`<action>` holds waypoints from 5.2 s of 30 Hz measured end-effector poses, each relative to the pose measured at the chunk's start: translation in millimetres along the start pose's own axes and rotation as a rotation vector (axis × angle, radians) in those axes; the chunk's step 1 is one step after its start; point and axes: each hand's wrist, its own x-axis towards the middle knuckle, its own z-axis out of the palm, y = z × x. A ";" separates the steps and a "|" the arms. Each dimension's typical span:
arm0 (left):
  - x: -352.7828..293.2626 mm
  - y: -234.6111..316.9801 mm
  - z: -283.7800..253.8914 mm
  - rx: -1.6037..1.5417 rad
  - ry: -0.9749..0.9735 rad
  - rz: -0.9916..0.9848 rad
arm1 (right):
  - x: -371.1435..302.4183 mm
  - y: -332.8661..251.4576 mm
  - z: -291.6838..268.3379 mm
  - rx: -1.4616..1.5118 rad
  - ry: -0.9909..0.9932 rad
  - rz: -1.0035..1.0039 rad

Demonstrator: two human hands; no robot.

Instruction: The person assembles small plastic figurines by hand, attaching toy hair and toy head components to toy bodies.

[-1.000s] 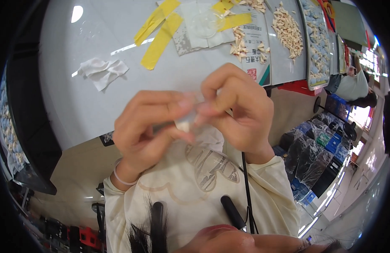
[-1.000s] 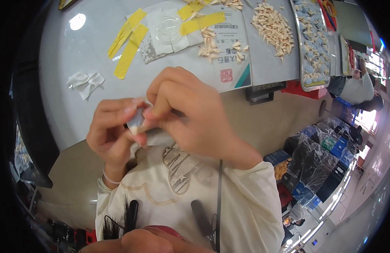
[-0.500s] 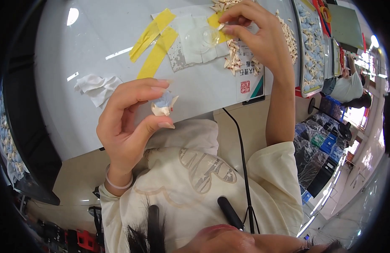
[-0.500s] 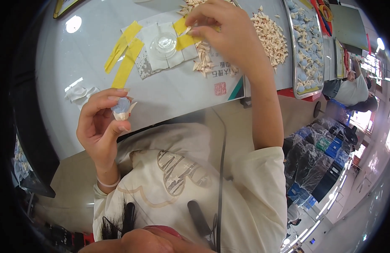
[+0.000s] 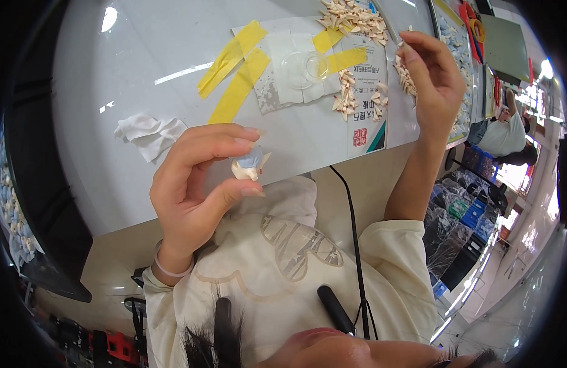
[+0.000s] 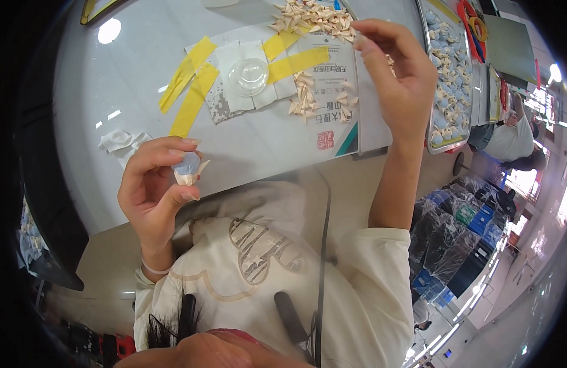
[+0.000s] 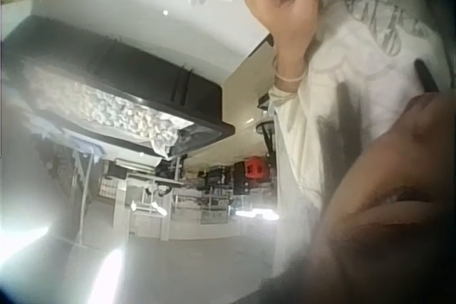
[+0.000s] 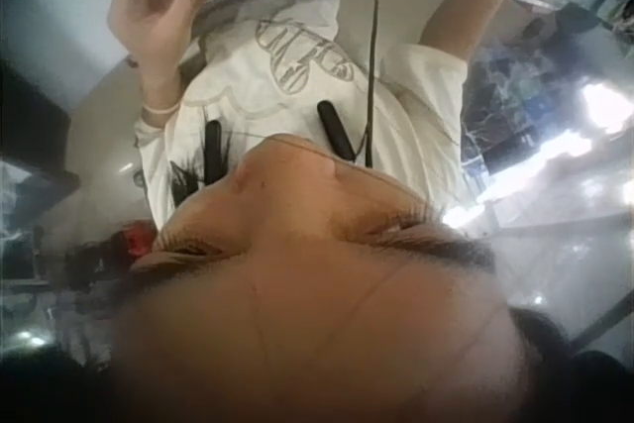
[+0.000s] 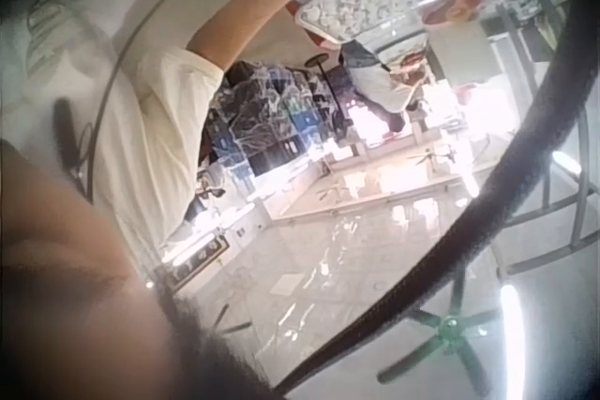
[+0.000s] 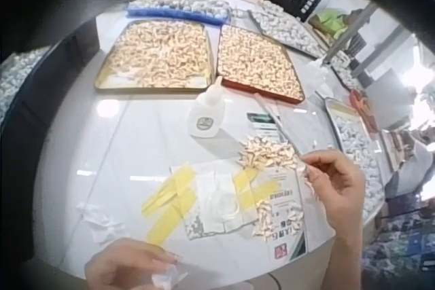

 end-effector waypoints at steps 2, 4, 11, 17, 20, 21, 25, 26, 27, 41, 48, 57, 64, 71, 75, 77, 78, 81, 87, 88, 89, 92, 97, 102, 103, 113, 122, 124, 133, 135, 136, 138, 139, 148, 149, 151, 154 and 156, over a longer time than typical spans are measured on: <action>1.8 0.4 0.8 -0.011 -0.014 -0.008 | -6.0 -3.6 -9.7 0.020 0.034 0.027; 2.4 -0.3 1.3 -0.021 -0.018 0.013 | -13.5 -3.4 -16.5 0.019 -0.018 0.020; -1.7 -1.1 0.6 -0.042 -0.019 0.020 | -43.9 -16.1 -18.8 0.199 0.065 0.182; -0.3 -3.0 0.5 -0.051 -0.045 0.051 | -60.4 -6.6 -21.1 0.365 0.060 0.092; -2.1 -2.4 0.0 -0.036 -0.059 0.072 | -61.6 -11.0 -17.7 0.358 0.067 -0.015; -2.9 -1.8 0.7 -0.061 -0.044 0.040 | -59.8 -14.7 -14.6 0.363 0.075 -0.004; -3.6 5.1 7.0 -0.161 0.056 -0.105 | -54.5 -25.3 -3.1 0.350 0.085 0.093; -3.9 5.1 8.1 -0.158 0.058 -0.105 | -52.9 -27.2 -1.7 0.353 0.083 0.092; -3.2 4.4 7.2 -0.192 0.054 -0.093 | -50.4 -29.0 0.9 0.323 0.053 0.108; -5.5 -0.2 -0.4 -0.280 0.042 -0.149 | 2.8 -53.3 30.7 0.065 -0.289 0.160; -2.0 -3.1 -12.4 -0.142 -0.028 -0.111 | 21.6 -55.7 39.0 -0.179 -0.431 -0.022; 1.4 -0.4 -14.7 -0.158 -0.026 -0.164 | 34.8 -93.4 59.9 -0.386 -0.421 0.153; -1.0 -3.5 -12.4 -0.181 -0.024 -0.074 | 18.9 -68.5 50.0 -0.288 -0.421 -0.099; -5.4 0.1 2.1 -0.132 -0.039 0.032 | -32.5 -86.5 61.1 0.304 -0.359 0.018; -9.3 3.9 5.9 -0.001 0.023 -0.050 | -45.2 -79.7 63.9 0.438 -0.362 0.131; -9.9 5.1 6.3 0.059 0.011 -0.020 | -49.8 -78.2 64.8 0.462 -0.358 0.150; -10.6 8.0 5.5 0.138 -0.043 0.005 | -51.4 -78.2 65.1 0.488 -0.359 0.169; -11.3 11.2 6.6 0.249 -0.112 0.073 | -53.9 -81.2 64.5 0.521 -0.365 0.202; -16.9 11.8 10.5 0.348 -0.066 0.214 | -57.0 -86.1 63.5 0.467 -0.398 0.181; -18.1 12.0 11.3 0.371 -0.038 0.217 | -57.7 -87.1 63.7 0.469 -0.398 0.180; -17.4 10.2 11.8 0.373 -0.039 0.217 | -58.3 -88.4 64.4 0.441 -0.386 0.160; -17.0 8.7 11.5 0.484 -0.014 0.471 | -59.1 -92.2 63.3 0.387 -0.395 0.129; -18.5 19.9 9.6 0.729 -0.098 0.497 | -57.4 -95.1 60.3 0.232 -0.421 0.067; -19.6 15.1 8.6 0.617 -0.080 0.481 | -61.7 -94.9 63.7 0.263 -0.379 0.003; -18.6 11.6 8.9 0.512 -0.042 0.480 | -62.3 -93.7 65.0 0.265 -0.381 -0.001; -22.4 14.8 10.6 0.397 -0.040 0.419 | -65.7 -88.2 71.6 0.525 -0.354 0.048; -24.3 14.6 11.3 0.449 -0.094 0.492 | -67.0 -93.2 68.3 0.472 -0.381 0.058; -24.5 14.9 11.6 0.453 -0.101 0.461 | -66.2 -91.8 67.9 0.474 -0.378 0.045; -31.6 -0.8 10.2 -0.276 0.014 0.041 | -71.3 -77.2 80.3 0.482 -0.239 -0.089; -29.4 0.3 12.5 -0.325 0.031 0.006 | -77.4 -73.0 83.2 0.453 -0.076 -0.090; -28.2 0.8 13.9 -0.380 0.045 -0.029 | -80.0 -71.4 83.7 0.456 -0.074 -0.090; -28.7 1.6 16.3 -0.536 0.078 -0.121 | -84.2 -69.0 85.0 0.437 -0.107 -0.064; -29.2 1.5 17.5 -0.695 0.112 -0.212 | -85.6 -68.9 87.0 0.441 -0.107 -0.066; -14.9 8.7 31.6 -0.927 0.320 -0.378 | -82.8 -65.8 101.3 0.123 0.109 -0.224; -15.5 9.7 30.9 -0.954 0.316 -0.385 | -81.3 -67.5 101.0 0.047 0.060 -0.244; -16.4 7.8 29.4 -0.980 0.309 -0.393 | -79.1 -69.2 101.6 -0.032 0.015 -0.262; -18.4 4.4 27.8 -0.905 0.301 -0.349 | -76.7 -70.4 104.8 -0.120 -0.008 -0.244; -19.4 3.9 27.9 -0.866 0.314 -0.320 | -76.3 -68.6 106.8 -0.113 0.015 -0.256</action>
